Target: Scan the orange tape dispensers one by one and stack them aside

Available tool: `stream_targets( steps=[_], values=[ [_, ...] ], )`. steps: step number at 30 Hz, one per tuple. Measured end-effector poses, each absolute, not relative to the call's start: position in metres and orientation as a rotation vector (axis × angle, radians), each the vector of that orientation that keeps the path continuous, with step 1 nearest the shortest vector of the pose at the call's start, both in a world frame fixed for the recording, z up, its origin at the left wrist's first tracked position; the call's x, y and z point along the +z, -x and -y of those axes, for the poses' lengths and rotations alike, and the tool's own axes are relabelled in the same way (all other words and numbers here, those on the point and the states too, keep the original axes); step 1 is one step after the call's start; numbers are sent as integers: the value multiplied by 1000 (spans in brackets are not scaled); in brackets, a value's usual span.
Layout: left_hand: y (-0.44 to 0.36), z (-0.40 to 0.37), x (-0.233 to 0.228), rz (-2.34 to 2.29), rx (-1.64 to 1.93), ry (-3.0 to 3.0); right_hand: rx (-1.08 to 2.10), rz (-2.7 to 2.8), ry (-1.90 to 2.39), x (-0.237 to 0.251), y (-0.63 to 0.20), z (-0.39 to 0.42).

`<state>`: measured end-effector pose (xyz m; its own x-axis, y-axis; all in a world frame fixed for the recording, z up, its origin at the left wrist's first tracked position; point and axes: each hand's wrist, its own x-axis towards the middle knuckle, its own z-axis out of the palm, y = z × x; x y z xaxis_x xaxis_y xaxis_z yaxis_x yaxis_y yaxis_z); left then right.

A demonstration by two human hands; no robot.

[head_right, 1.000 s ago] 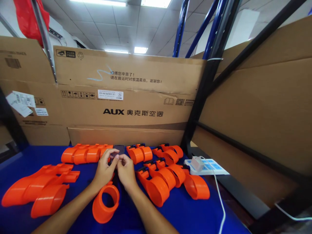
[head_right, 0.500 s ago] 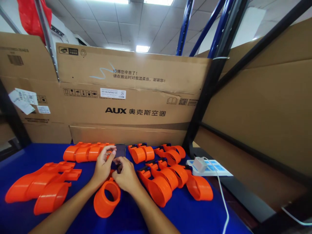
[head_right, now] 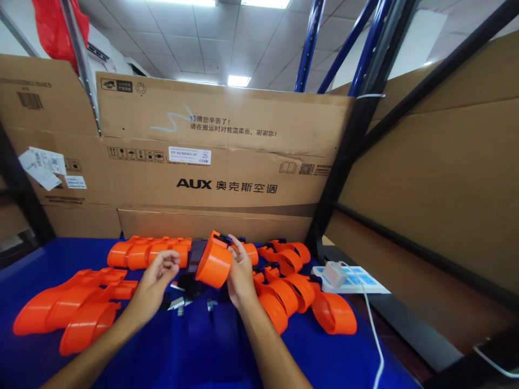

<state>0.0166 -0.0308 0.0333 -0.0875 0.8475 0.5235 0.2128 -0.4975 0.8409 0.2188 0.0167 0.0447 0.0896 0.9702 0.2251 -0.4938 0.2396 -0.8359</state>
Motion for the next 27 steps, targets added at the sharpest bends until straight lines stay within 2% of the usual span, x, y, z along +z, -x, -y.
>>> stream_targets(
  steps=[5,9,20,23,27],
  values=[
    [-23,87,34,-1066,736,-2437,1229,894,648,44,-217,-15],
    [-36,95,29,-998,398,-2684,1254,890,652,44,-214,-14],
    [-35,96,23,-965,535,-2686,1297,901,650,48,-211,-7],
    [-30,92,30,-1024,799,-2504,1308,887,640,51,-212,-5],
    [-30,62,35,-1118,1318,-1869,1267,903,643,54,-214,-4]
  ],
)
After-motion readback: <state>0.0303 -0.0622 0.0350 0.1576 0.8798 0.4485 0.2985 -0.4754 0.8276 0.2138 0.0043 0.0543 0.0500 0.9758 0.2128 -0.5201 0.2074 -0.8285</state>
